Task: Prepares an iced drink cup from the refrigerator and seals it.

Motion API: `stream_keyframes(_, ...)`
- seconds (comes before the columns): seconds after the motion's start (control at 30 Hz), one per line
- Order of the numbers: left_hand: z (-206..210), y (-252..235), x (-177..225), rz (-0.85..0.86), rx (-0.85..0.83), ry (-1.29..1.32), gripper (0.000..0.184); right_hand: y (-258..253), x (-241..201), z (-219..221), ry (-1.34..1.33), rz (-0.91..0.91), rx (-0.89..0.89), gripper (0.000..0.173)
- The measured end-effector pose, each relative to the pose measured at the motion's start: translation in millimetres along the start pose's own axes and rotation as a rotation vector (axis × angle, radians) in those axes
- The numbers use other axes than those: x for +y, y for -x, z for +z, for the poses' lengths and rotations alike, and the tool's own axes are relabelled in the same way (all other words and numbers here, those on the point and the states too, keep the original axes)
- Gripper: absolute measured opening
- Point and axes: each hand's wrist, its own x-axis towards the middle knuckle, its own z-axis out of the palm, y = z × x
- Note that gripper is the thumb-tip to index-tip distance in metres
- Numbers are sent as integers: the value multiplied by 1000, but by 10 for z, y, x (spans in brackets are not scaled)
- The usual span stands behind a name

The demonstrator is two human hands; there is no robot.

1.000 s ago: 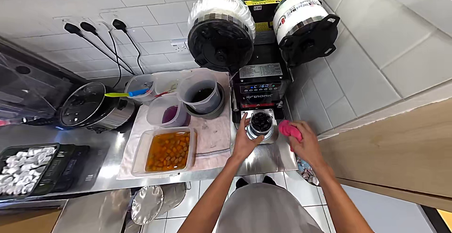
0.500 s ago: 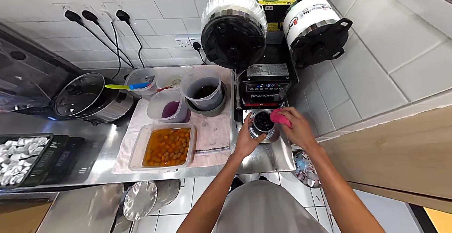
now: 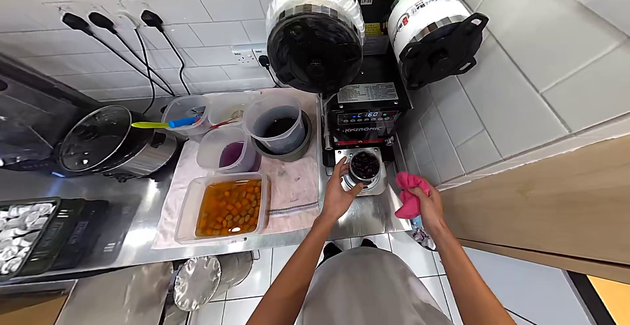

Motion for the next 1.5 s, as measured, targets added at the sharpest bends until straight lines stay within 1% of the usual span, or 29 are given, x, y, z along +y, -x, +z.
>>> stream_keyframes(0.1,-71,90,-46,20,28,5,84,43,169,46,-354,160,-18,34)
stream_keyframes(0.13,-98,127,-68,22,43,19,81,41,222,42,-436,211,-38,38)
stream_keyframes(0.2,-153,209,-123,3,69,47,75,39,329,43,-508,281,-39,37)
stream_keyframes(0.27,-207,304,-193,-28,75,62,67,57,459,45,-465,293,-22,29)
stream_keyframes(0.33,-252,396,-253,-49,67,62,58,92,564,42,-333,266,-21,25)
stream_keyframes(0.37,-268,437,-273,-59,60,63,55,104,607,33,-209,242,-33,26)
stream_keyframes(0.4,-283,477,-281,-74,55,62,52,113,641,20,-30,215,-54,28)
stream_keyframes(0.47,-311,552,-301,-103,50,54,48,102,776,-9,359,152,-126,38)
stream_keyframes(0.5,-318,586,-320,-117,53,53,47,94,886,-4,463,117,-141,41)
stream_keyframes(0.53,-320,623,-345,-127,54,54,46,97,1003,15,479,93,-136,40)
stream_keyframes(0.6,-317,689,-389,-140,49,50,46,117,1137,93,395,108,-84,32)
stream_keyframes(0.67,-317,749,-408,-153,38,49,45,167,1070,191,253,158,-27,20)
stream_keyframes(0.7,-320,778,-409,-160,36,50,45,202,1003,226,174,172,-5,18)
stream_keyframes(0.8,-304,826,-370,-162,48,72,43,285,792,204,28,119,2,23)
stream_keyframes(0.9,-252,732,-210,-124,70,71,47,367,385,175,95,33,-84,36)
stream_keyframes(0.97,-210,580,-93,-70,68,36,57,441,23,291,217,-33,-142,37)
stream_keyframes(1.0,-192,482,-32,-39,55,-1,67,467,-121,370,274,-88,-174,38)
stream_keyframes(1.07,-156,277,56,12,23,-98,91,477,-256,550,329,-212,-190,39)
stream_keyframes(1.13,-109,100,65,67,-3,-176,112,457,-267,727,311,-262,-123,37)
stream_keyframes(1.2,-56,-29,62,120,-21,-226,122,418,-254,855,295,-267,-53,33)
stream_keyframes(1.27,-5,-85,64,139,-29,-226,122,403,-225,923,313,-242,-24,30)
stream_keyframes(1.37,33,-105,52,113,-16,-213,116,395,-203,988,368,-189,-5,32)
stream_keyframes(1.5,37,-123,15,108,-7,-200,110,462,-205,1051,440,-110,-59,35)
